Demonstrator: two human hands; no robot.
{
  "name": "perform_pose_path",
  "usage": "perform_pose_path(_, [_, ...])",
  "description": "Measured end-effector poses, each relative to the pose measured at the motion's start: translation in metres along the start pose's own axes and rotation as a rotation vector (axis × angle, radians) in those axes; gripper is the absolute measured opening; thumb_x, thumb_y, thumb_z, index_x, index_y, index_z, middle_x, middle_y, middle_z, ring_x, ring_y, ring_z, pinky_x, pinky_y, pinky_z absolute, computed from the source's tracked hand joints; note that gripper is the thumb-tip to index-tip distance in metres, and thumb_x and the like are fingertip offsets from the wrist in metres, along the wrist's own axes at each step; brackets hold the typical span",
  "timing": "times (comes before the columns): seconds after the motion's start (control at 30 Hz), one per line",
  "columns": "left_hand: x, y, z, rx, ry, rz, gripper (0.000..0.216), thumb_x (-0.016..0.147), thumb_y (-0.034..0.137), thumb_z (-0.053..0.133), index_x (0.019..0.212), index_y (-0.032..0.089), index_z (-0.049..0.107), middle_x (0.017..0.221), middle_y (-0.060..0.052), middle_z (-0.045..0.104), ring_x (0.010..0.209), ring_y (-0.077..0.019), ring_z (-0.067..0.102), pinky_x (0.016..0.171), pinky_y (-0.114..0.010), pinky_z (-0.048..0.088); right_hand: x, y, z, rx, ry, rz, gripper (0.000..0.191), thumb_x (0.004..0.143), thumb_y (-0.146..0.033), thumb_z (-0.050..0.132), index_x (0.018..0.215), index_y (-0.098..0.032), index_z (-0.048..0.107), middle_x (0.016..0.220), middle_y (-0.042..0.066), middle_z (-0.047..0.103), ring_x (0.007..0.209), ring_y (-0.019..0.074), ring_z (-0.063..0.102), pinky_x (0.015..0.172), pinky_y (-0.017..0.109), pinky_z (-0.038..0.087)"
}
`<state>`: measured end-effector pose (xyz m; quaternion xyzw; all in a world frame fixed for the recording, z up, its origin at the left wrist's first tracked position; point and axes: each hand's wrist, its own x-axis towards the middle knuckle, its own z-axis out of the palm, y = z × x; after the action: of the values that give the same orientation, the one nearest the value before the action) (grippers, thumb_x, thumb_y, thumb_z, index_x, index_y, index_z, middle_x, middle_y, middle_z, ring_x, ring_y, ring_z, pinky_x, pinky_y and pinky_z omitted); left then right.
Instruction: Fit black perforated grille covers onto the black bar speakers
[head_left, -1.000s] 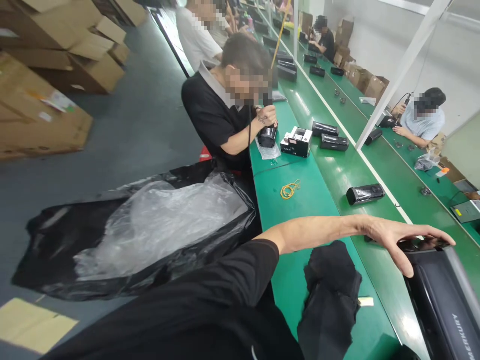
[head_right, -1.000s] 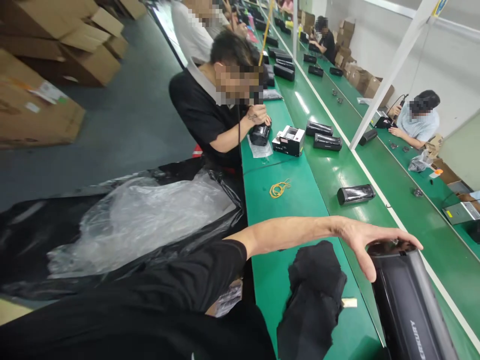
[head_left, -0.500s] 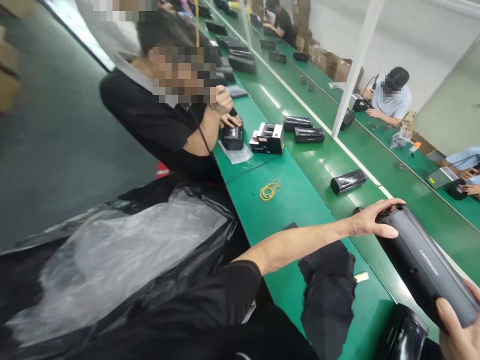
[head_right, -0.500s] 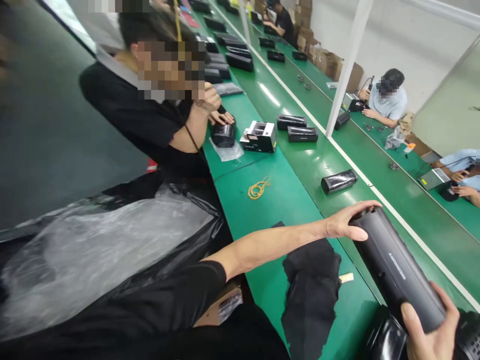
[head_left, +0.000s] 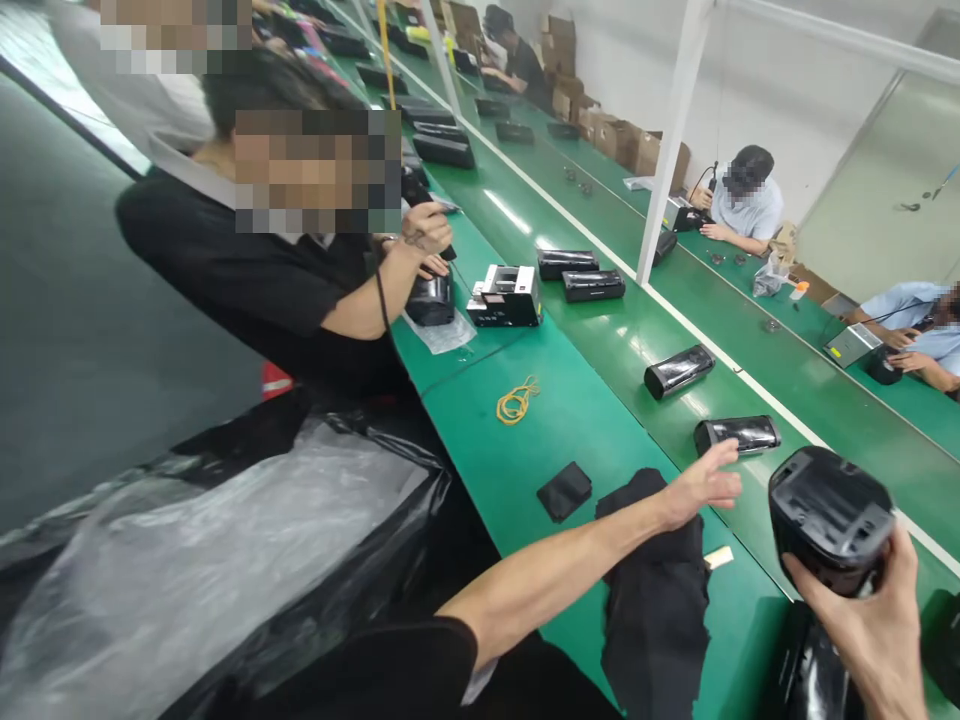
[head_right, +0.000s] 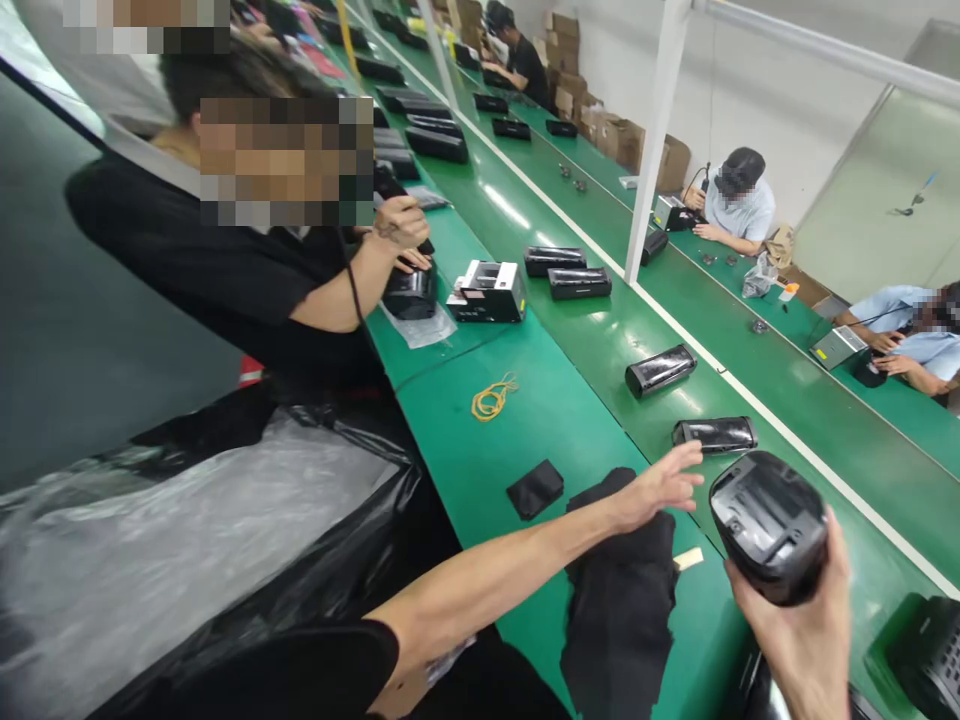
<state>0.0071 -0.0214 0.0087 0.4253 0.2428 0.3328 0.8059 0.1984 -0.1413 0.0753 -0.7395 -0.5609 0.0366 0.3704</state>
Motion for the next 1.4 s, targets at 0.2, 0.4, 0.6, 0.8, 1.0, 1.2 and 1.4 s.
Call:
perform_pose_path(0.2, [-0.019, 0.062, 0.018, 0.518, -0.182, 0.411, 0.112, 0.066, 0.062, 0.092, 0.162, 0.025, 0.048, 0.171, -0.014, 0.033, 0.16, -0.0392, 0.031, 0.134, -0.049, 0.022, 0.015, -0.014, -0.011, -0.351, -0.129, -0.286, 0.096, 0.084, -0.071, 0.057, 0.161, -0.016, 0.043, 0.127, 0.024, 0.067, 0.113, 0.0493, 0.066, 0.087, 0.066, 0.053])
perform_pose_path(0.4, [-0.022, 0.05, 0.019, 0.627, -0.185, 0.391, 0.114, 0.067, 0.065, 0.09, 0.164, 0.027, 0.044, 0.165, -0.016, 0.039, 0.154, -0.04, 0.04, 0.131, -0.054, 0.03, -0.008, -0.021, 0.009, -0.371, -0.12, -0.323, 0.091, 0.09, -0.068, 0.054, 0.165, -0.019, 0.037, 0.125, 0.022, 0.068, 0.11, 0.0459, 0.066, 0.083, 0.061, 0.052])
perform_pose_path(0.6, [-0.019, 0.043, 0.008, 0.609, -0.089, 0.408, 0.111, 0.055, 0.056, 0.099, 0.153, 0.027, 0.053, 0.157, -0.016, 0.047, 0.144, -0.039, 0.049, 0.125, -0.056, 0.038, -0.008, 0.006, -0.005, -0.219, -0.162, -0.288, 0.102, 0.086, -0.076, 0.063, 0.168, -0.022, 0.035, 0.148, 0.023, 0.056, 0.132, 0.0481, 0.055, 0.104, 0.067, 0.045])
perform_pose_path(0.8, [-0.029, 0.043, -0.011, 0.338, -0.067, 0.331, 0.104, 0.061, 0.054, 0.096, 0.15, 0.024, 0.05, 0.135, -0.01, 0.058, 0.125, -0.0336, 0.058, 0.113, -0.049, 0.046, -0.038, 0.059, -0.028, 0.225, -0.146, 0.178, 0.115, 0.07, -0.071, 0.085, 0.165, -0.026, 0.037, 0.16, 0.016, 0.05, 0.144, 0.0454, 0.046, 0.12, 0.064, 0.03])
perform_pose_path(1.0, [-0.02, 0.032, -0.013, 0.207, -0.066, 0.248, 0.102, 0.059, 0.047, 0.096, 0.148, 0.026, 0.051, 0.126, -0.007, 0.058, 0.11, -0.0262, 0.059, 0.103, -0.041, 0.048, -0.05, 0.056, -0.009, 0.386, 0.04, 0.271, 0.09, 0.062, -0.061, 0.092, 0.139, -0.025, 0.063, 0.145, 0.011, 0.059, 0.132, 0.0411, 0.052, 0.118, 0.058, 0.034])
perform_pose_path(1.2, [0.002, -0.008, -0.025, 0.133, 0.074, 0.016, 0.088, 0.064, 0.046, 0.09, 0.142, 0.024, 0.057, 0.123, -0.007, 0.058, 0.111, -0.0261, 0.059, 0.107, -0.045, 0.045, -0.043, 0.067, 0.006, 0.584, -0.132, 0.636, 0.099, 0.063, -0.065, 0.089, 0.148, -0.026, 0.056, 0.143, 0.012, 0.057, 0.123, 0.0374, 0.057, 0.108, 0.051, 0.045])
perform_pose_path(1.4, [-0.003, -0.015, -0.038, -0.005, 0.026, 0.12, 0.087, 0.063, 0.043, 0.087, 0.142, 0.026, 0.057, 0.123, -0.005, 0.063, 0.112, -0.0249, 0.059, 0.105, -0.038, 0.044, -0.053, 0.041, 0.0, 0.665, -0.099, 0.518, 0.105, 0.068, -0.053, 0.092, 0.159, -0.028, 0.045, 0.152, 0.013, 0.051, 0.137, 0.0381, 0.05, 0.12, 0.056, 0.032])
